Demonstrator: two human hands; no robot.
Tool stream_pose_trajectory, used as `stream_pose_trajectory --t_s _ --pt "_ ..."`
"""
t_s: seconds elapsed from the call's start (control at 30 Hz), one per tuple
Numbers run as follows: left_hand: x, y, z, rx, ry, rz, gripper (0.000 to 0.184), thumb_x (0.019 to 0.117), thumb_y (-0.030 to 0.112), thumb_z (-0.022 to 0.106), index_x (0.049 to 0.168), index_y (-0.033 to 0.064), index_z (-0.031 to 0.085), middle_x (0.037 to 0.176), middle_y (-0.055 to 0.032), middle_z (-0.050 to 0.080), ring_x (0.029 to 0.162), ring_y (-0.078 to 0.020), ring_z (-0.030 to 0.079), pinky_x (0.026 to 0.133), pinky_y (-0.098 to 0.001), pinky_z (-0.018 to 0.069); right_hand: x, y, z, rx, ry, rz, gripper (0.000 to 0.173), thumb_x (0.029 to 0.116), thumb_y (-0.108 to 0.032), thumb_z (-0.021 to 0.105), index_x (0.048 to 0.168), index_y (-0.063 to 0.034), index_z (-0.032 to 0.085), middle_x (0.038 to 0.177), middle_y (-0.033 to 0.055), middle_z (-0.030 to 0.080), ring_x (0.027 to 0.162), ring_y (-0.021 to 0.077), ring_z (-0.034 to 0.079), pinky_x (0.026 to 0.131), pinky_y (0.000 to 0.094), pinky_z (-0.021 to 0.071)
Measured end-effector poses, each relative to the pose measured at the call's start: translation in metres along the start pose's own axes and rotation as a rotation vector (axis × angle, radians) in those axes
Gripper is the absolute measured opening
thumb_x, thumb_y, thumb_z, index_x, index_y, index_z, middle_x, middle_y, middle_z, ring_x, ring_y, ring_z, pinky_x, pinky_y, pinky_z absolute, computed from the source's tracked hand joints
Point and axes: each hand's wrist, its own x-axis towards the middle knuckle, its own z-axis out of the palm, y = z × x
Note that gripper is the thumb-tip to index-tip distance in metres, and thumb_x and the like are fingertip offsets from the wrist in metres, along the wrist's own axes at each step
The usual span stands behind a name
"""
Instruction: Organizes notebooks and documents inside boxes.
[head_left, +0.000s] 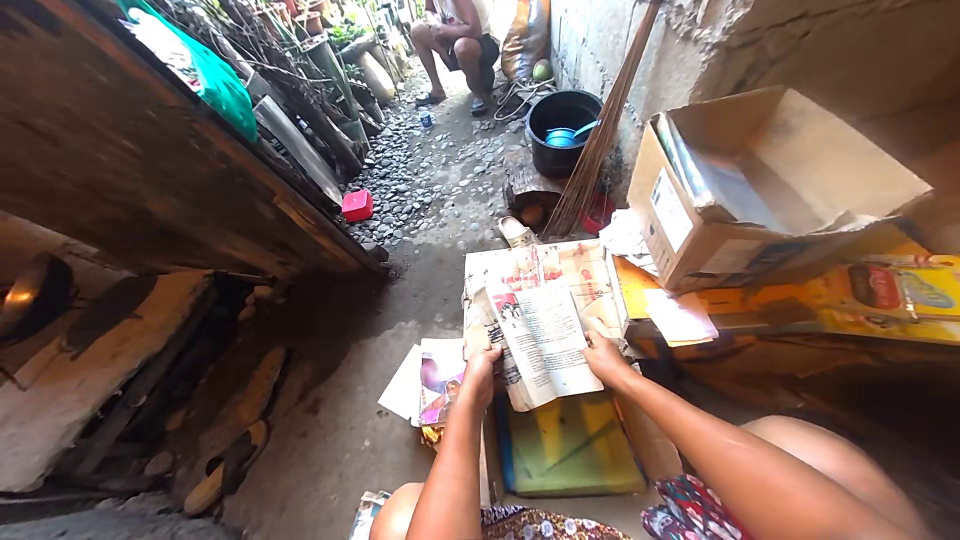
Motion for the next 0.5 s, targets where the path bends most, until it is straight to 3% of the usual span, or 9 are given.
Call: stream_pose_trajectory --t_s 0.17,0.5 --pt "0.002 -0.006 0.014 0.038 -0.083 -0.005 0.024 0.1099 0.016 0.044 0.121 -0.0001 0.059 0.099 -0.0122 0.069 0.086 -0.0187 0.068 0.079 -0.0362 0.0571 0.001 0.0 -0.001 -0.033 -0.008 -0.006 0.036 0.1039 -0.006 0.046 0.139 -0.0014 0.054 0.124 0.0252 0.066 0.117 0.0384 0.065 0.102 0.057 0.0498" --pt "0.006 -0.007 0.015 0.062 0.037 0.007 0.022 0.1092 0.013 0.045 0.118 -0.0013 0.059 0.094 -0.012 0.067 0.081 -0.0182 0.066 0.075 -0.0357 0.0559 0.0 0.003 -0.006 -0.026 -0.015 -0.04 0.037 0.1017 -0.001 0.047 0.138 -0.0007 0.055 0.128 0.025 0.065 0.121 0.038 0.063 0.104 0.0557 0.0485"
